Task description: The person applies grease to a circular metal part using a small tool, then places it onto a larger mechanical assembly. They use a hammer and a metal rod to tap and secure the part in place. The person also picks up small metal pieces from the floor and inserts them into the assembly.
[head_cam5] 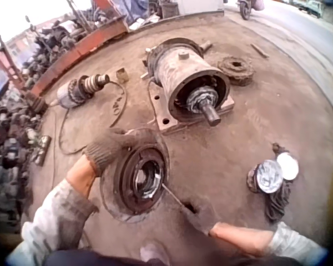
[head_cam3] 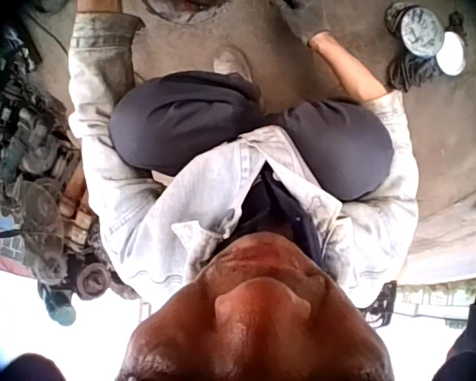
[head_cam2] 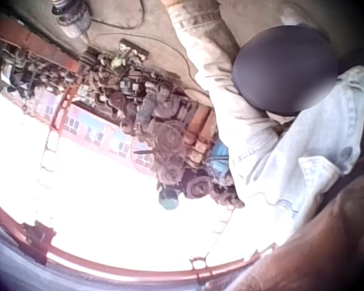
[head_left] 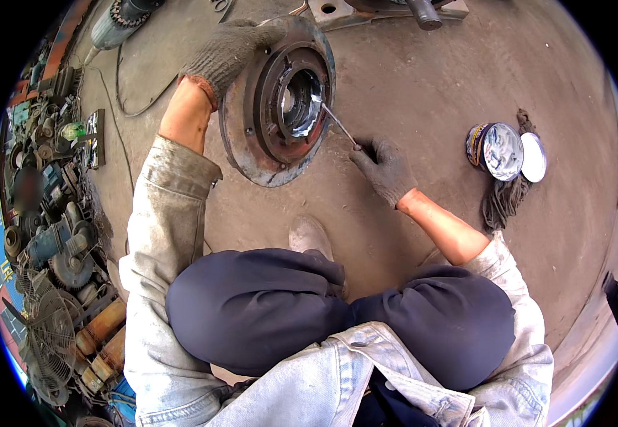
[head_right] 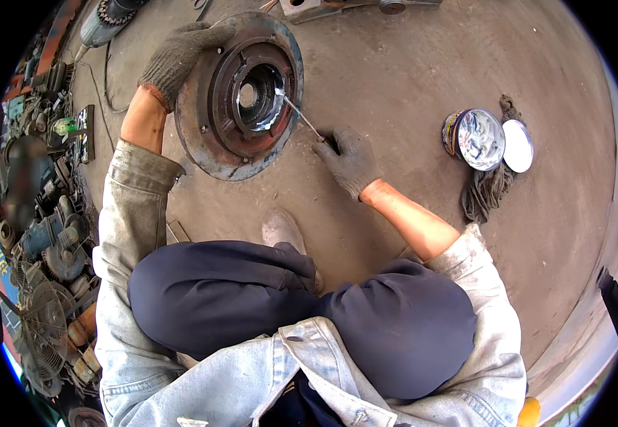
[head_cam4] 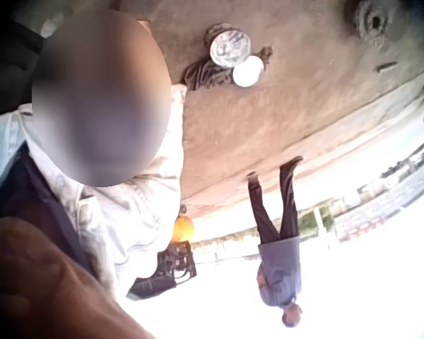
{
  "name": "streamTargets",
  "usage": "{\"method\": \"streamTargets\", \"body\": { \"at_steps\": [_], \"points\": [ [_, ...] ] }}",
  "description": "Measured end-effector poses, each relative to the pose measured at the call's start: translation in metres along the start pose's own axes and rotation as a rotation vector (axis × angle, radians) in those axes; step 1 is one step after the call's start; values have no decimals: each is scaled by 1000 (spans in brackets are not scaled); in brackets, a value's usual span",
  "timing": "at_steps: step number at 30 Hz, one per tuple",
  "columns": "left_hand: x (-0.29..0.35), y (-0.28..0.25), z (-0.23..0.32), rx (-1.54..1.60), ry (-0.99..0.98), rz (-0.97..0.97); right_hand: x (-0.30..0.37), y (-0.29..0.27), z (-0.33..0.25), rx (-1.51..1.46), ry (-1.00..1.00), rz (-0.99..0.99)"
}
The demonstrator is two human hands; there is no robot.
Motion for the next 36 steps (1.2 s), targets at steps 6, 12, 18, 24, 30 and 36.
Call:
{"method": "streamTargets", "body": {
  "at_steps": [6,12,18,24,30,36],
  "points": [
    [-22,18,12,178,-30,-78,-13,8,-16,354,-239,-80],
    [-3,-17,-17,246,-171,-36,89,-40,-2,172,-102,-212],
    [-5,-2,-10,305,-218,-49,199,-333,33,-66,289,1121],
    [-3,2,-6,275,-203,-51,232,-412,159,-152,603,1193],
    [-4,5,1,263,-178,-43,205,-399,153,-279,491,1060],
    [-1,10,6,221,-159,-63,157,-341,-33,822,-8,760]
  ]
}}
Point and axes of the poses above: each hand's wrist, its own x-axis away from the middle knuckle, its own y-axis out of the palm, z = x × y, the point moved 10 cm from there along -x, towards the middle knuckle, and after that the axes turned 15 degrees about -y, right-handed, at the moved point
